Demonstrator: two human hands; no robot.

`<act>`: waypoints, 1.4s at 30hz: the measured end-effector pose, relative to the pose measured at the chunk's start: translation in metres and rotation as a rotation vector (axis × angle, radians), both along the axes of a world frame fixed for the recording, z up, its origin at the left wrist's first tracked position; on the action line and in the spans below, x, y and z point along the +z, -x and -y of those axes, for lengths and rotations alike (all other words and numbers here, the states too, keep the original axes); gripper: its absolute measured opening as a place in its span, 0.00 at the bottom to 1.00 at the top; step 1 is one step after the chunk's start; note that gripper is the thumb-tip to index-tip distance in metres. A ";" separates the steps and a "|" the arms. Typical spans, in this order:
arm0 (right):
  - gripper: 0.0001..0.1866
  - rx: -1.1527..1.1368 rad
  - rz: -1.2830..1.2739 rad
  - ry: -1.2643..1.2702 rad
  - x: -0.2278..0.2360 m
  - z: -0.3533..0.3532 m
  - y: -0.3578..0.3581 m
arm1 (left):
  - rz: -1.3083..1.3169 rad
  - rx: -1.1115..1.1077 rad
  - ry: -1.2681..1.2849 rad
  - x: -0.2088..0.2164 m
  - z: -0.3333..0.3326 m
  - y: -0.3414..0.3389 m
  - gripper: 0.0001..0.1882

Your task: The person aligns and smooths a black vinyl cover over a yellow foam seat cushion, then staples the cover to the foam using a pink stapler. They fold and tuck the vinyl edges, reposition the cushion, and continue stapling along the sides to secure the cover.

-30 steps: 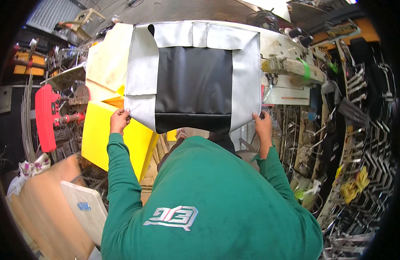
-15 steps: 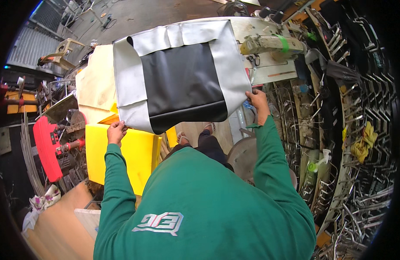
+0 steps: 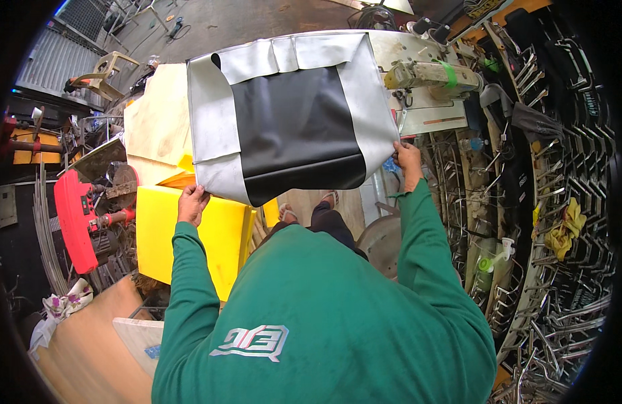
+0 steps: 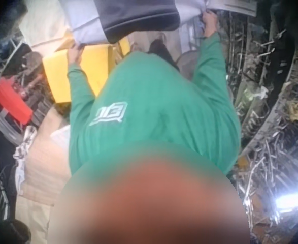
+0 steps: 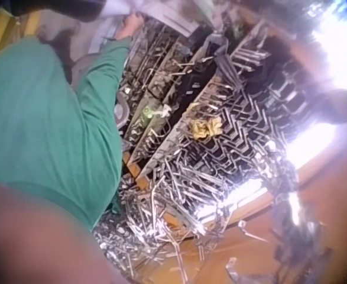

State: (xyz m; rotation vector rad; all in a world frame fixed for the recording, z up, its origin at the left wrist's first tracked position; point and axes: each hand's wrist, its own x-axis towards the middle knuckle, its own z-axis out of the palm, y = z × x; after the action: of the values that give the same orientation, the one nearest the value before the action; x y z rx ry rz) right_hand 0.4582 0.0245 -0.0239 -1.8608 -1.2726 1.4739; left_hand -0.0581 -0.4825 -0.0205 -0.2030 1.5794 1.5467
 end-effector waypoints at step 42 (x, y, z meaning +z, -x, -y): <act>0.19 -0.377 -0.682 0.355 -0.072 0.255 0.188 | -1.834 -1.795 -0.268 0.037 -0.322 -0.123 0.33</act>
State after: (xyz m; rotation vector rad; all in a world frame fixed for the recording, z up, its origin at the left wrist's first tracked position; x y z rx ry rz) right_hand 0.2698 -0.2301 -0.0961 -1.4573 -0.3408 1.9477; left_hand 0.0651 -0.1607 0.0166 2.5637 1.3870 -0.0145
